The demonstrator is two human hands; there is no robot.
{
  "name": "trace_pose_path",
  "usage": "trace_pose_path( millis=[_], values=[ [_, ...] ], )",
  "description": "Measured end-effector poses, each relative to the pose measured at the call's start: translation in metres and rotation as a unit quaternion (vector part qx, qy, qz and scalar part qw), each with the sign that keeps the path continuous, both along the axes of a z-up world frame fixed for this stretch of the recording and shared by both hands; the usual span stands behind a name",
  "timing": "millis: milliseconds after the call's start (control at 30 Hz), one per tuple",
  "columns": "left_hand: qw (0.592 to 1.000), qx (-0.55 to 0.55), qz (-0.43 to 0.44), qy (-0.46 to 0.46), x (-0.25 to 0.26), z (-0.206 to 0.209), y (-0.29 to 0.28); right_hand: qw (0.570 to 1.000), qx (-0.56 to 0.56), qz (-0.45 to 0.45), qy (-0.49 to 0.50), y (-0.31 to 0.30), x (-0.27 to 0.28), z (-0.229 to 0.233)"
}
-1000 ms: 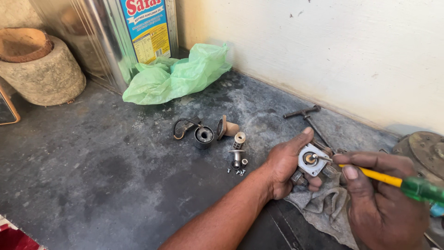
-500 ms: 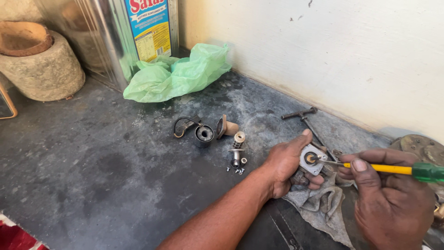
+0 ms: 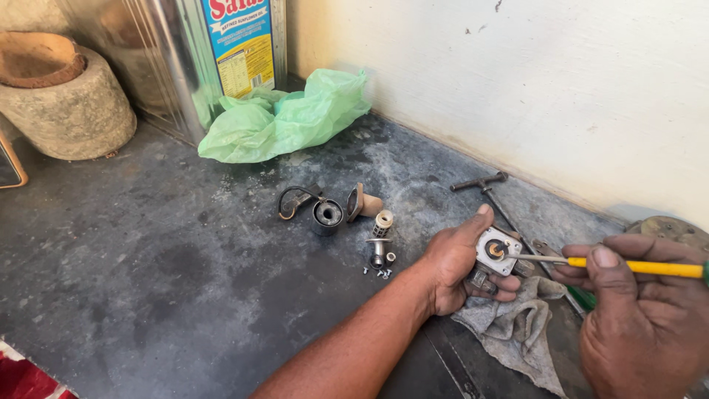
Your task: The person disassembles a carburetor on a workbench by hand, using a screwdriver and a metal tool to remove internal components and wiping them with a cloth.
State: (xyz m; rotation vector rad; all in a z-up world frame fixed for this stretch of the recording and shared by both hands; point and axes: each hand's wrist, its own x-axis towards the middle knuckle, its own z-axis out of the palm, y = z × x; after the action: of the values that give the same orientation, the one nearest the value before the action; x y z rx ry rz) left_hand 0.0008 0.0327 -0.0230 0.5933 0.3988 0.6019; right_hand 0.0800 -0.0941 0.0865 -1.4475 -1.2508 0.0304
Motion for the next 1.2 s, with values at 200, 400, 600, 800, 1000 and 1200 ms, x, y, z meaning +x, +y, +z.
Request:
trace_pose_path(
  millis=[200, 400, 600, 800, 1000, 1200],
  values=[
    [1.0, -0.003, -0.008, 0.0, -0.002, 0.0, 0.0, 0.999, -0.004, 0.026, -0.038, -0.001, 0.001, -0.01],
    [1.0, 0.013, -0.011, -0.001, -0.001, -0.003, 0.001, 0.999, -0.008, 0.046, 0.009, 0.002, 0.005, -0.01],
    [0.999, 0.015, -0.017, -0.043, 0.001, -0.009, 0.003, 0.995, -0.085, -0.042, -0.026, -0.003, 0.049, -0.03],
    [0.998, 0.025, -0.032, -0.042, 0.003, -0.009, 0.003, 0.882, -0.41, -0.186, -0.141, -0.014, 0.064, -0.063],
    [0.997, 0.025, -0.034, -0.067, 0.002, -0.008, 0.001, 0.919, -0.283, -0.163, -0.22, -0.028, 0.053, -0.06],
    [0.998, 0.065, -0.02, -0.015, 0.0, -0.008, -0.001, 0.965, -0.052, 0.028, -0.255, 0.001, 0.026, -0.028]
  ],
)
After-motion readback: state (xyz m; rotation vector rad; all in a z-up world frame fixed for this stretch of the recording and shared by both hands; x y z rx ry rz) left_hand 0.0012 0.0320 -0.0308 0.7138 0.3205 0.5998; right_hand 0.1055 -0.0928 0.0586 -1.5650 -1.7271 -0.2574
